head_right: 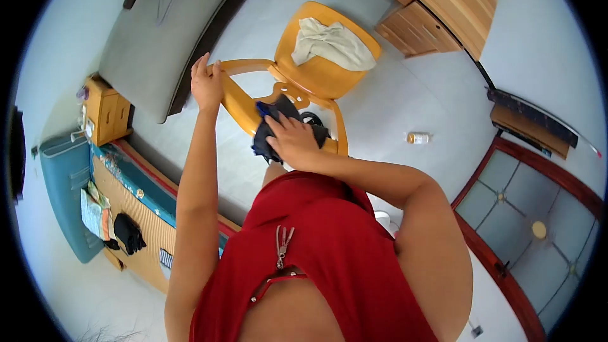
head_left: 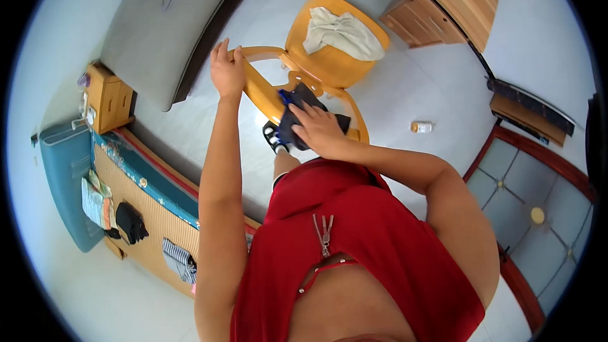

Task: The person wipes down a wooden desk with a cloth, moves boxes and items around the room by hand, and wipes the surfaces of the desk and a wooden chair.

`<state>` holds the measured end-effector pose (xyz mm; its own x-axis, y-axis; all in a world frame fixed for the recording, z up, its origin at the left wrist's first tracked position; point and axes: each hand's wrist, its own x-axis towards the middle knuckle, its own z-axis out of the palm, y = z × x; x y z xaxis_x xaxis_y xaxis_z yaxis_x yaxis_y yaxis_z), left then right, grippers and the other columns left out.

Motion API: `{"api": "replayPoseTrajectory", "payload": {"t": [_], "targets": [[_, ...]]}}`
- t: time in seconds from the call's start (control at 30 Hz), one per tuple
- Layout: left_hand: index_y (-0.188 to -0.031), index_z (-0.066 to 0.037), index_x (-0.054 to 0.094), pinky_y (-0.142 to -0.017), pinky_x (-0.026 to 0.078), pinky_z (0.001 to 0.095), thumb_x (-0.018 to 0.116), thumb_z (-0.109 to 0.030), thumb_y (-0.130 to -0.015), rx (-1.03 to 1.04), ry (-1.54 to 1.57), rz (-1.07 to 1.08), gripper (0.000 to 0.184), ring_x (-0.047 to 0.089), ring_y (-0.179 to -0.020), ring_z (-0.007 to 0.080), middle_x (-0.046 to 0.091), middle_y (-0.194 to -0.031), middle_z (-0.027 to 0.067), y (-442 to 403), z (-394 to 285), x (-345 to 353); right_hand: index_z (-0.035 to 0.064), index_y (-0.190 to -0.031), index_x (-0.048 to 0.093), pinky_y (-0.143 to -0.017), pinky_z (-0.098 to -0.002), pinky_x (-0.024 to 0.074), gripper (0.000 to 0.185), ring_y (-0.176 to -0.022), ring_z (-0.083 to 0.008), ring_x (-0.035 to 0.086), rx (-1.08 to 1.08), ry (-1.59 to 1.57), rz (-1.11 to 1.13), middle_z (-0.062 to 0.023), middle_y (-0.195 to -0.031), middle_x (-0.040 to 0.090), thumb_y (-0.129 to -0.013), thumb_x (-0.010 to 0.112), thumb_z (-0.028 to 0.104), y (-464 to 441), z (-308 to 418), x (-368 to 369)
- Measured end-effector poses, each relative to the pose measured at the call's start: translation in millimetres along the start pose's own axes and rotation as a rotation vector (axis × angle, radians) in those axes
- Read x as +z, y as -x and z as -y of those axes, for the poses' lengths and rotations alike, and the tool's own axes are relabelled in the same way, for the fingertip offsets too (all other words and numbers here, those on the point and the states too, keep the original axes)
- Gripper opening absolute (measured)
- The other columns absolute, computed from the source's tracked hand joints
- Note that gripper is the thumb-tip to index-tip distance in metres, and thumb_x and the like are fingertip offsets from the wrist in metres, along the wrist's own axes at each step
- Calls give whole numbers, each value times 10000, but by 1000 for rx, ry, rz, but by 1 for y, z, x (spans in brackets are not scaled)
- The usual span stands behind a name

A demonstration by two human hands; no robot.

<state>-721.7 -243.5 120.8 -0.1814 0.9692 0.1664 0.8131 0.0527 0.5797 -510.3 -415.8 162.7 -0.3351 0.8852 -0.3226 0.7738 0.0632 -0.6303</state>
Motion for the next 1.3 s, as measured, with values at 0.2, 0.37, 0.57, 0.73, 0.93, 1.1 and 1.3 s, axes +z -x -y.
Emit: {"api": "replayPoseTrajectory", "payload": {"t": [0.2,0.37,0.57,0.73,0.93,1.1,1.3], "targets": [[-1103,-47,727,-840,547,419,681,-397,-882,124,-95,212,416,695,-931,348,723,-1048,158,-21,13,-13,117,-1485,388,-1007,-486,424,647,-1240,-405,515,-88,109,-243,-225,-1435,483,-930,606,365,-19,26,15],[-1146,-43,721,-859,543,395,705,-415,-850,139,142,478,475,708,-940,331,730,-1037,181,-40,26,-18,223,-1483,406,-1025,-457,414,707,-1232,-321,530,-65,319,-279,-146,-1421,496,-848,706,298,43,1,15],[-1253,-21,662,-936,499,324,739,-366,-848,145,460,602,538,674,-1067,243,709,-1147,167,-45,53,-9,248,-1412,507,-1024,-438,397,673,-1177,-261,549,72,637,-539,-77,-1357,556,-785,746,299,76,-4,40],[-1276,8,637,-917,496,301,745,-320,-874,128,564,684,529,659,-1047,200,698,-1161,146,-53,57,-3,231,-1362,543,-990,-420,423,569,-1109,-226,584,53,728,-701,-48,-1247,604,-818,702,288,64,-2,49],[-1271,22,634,-871,502,292,741,-311,-878,91,611,702,526,656,-974,173,703,-1094,127,-55,63,8,263,-1429,479,-1005,-412,422,562,-1137,-234,580,-11,821,-482,-55,-1249,596,-890,554,123,72,-17,31],[-1253,28,639,-840,509,295,728,-323,-883,64,621,695,518,667,-937,174,720,-1044,127,-43,63,10,285,-1432,475,-1038,-412,409,584,-1176,-238,566,24,774,-423,-44,-1300,576,-880,558,115,76,-17,20],[-1293,-39,618,-846,525,349,692,-357,-900,180,415,800,512,697,-925,280,714,-1062,187,-18,45,6,300,-1428,481,-1088,-415,378,631,-1259,-241,519,124,775,-348,-49,-1363,547,-838,619,122,93,-45,-4]]}}
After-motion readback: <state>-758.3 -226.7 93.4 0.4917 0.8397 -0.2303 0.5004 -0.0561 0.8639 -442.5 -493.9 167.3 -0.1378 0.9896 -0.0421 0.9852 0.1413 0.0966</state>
